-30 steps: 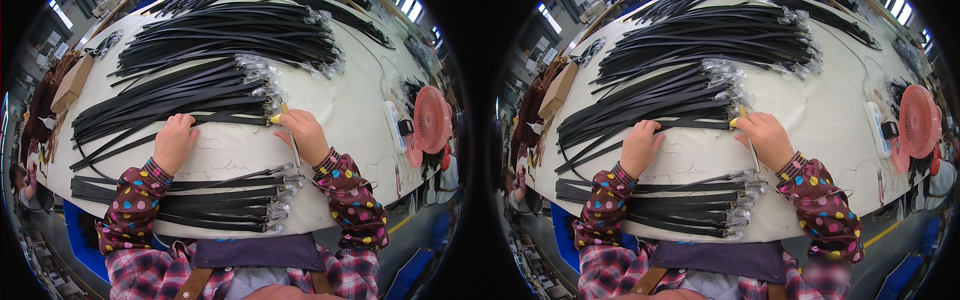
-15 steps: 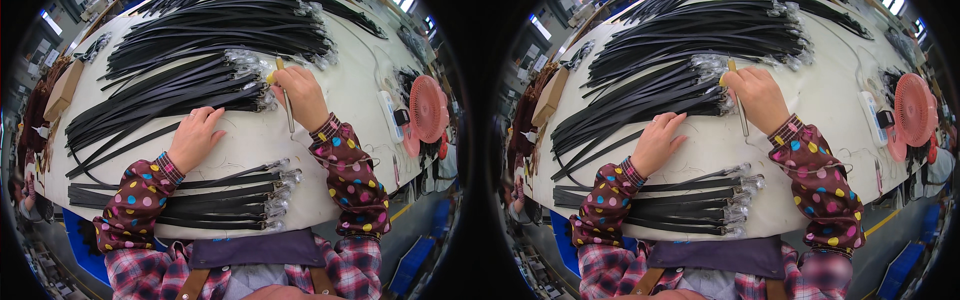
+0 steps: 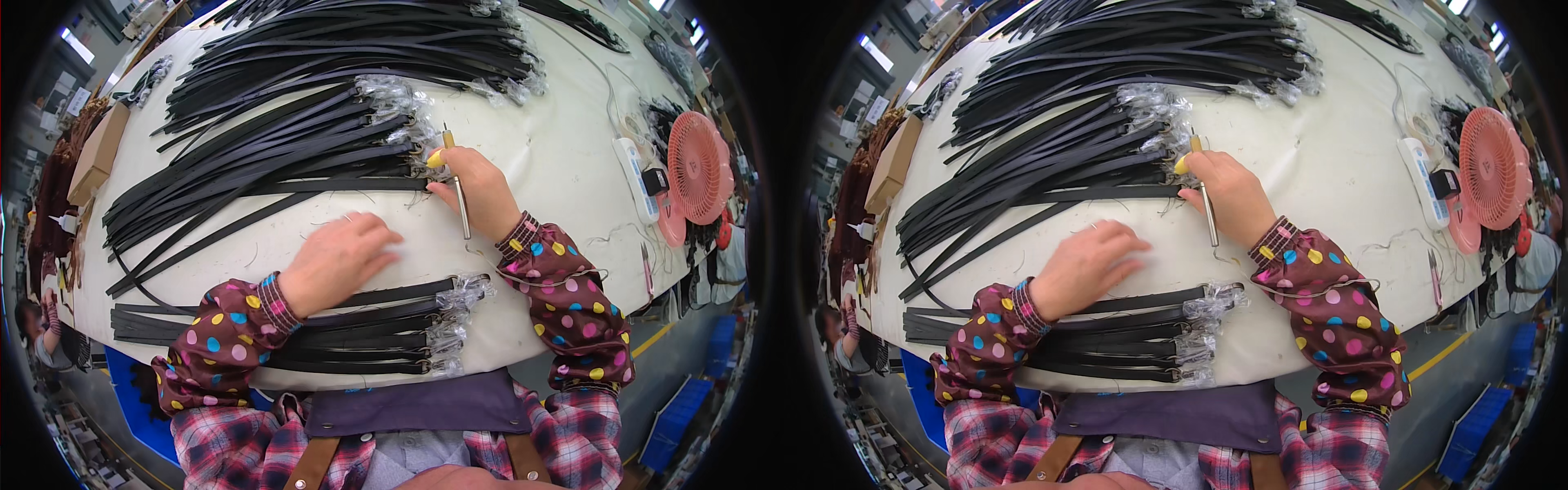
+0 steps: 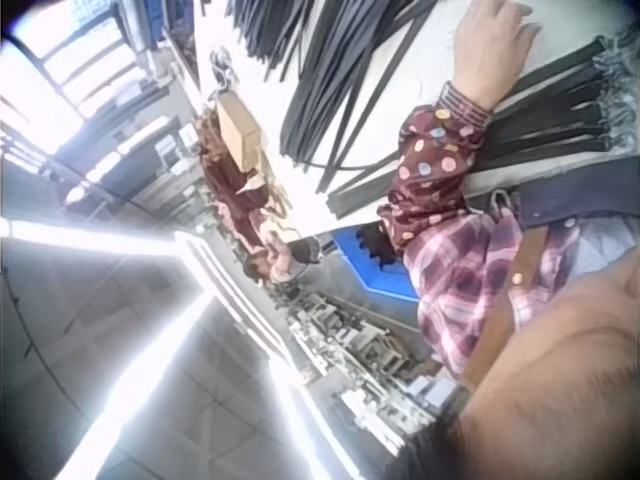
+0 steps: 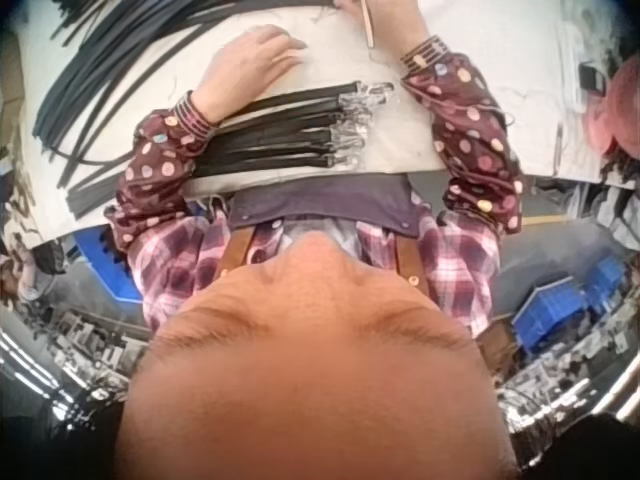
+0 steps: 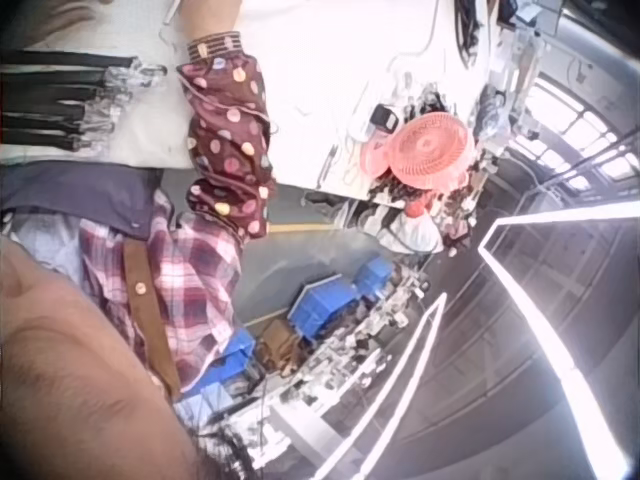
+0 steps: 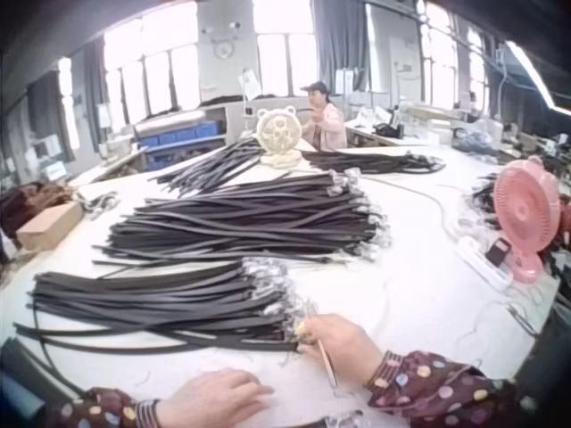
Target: The person uses a heated tool to melt and seal the ends of black fabric straps. They pick up each strap, apply the tool to the tip, and place the finished strap back on the table. The process is repeated for several straps.
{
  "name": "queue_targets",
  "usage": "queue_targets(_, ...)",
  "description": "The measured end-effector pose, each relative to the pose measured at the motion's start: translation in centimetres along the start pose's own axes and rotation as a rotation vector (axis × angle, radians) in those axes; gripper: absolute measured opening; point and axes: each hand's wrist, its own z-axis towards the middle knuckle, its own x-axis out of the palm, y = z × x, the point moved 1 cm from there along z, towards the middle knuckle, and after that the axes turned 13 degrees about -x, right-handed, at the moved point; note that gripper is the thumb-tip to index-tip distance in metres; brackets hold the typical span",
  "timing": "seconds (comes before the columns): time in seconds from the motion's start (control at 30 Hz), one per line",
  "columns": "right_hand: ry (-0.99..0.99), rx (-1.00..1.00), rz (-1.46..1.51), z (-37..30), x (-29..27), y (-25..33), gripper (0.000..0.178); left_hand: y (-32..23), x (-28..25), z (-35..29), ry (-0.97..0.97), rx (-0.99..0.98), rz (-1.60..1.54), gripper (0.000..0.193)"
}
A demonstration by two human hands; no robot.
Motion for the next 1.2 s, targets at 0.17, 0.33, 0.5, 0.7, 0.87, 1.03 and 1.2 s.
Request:
queue_targets(0.17,0.083,-0.022,0.026,-0.1,0.4,0.1,0.033,5.1,-0.3,-1.4,-0.316,-0.28,0.412,0.03)
queue_targets(0.33,0.187,-0.197,-0.105,-0.4,-0.3,0.5,0.027,5.9,-0.8,-2.1,-0.357,-0.316,0.308,0.031)
queue_targets(0.5,-0.138,-0.216,-0.101,4.8,-2.2,-0.5,0.023,6.3,-0.9,-0.1,-0.311,-0.231,0.341,0.033)
queue_targets(0.7,-0.17,-0.074,-0.149,4.7,0.5,-2.0,0.028,5.9,0.6,3.6,-0.341,-0.145,0.384,0.025)
queue_targets(0.87,-0.073,-0.077,-0.033,2.4,1.8,-1.2,0.033,6.7,0.2,4.5,-0.348,-0.099,0.384,0.017)
queue_targets(1.03,-0.104,-0.062,-0.026,2.1,2.0,-1.7,0.03,4.9,-0.3,1.1,-0.361,0.093,0.371,0.017)
queue_targets(1.2,-0.104,-0.045,-0.032,1.7,1.5,-1.3,0.029,3.9,0.4,-3.9,-0.269,0.023,0.292,0.02)
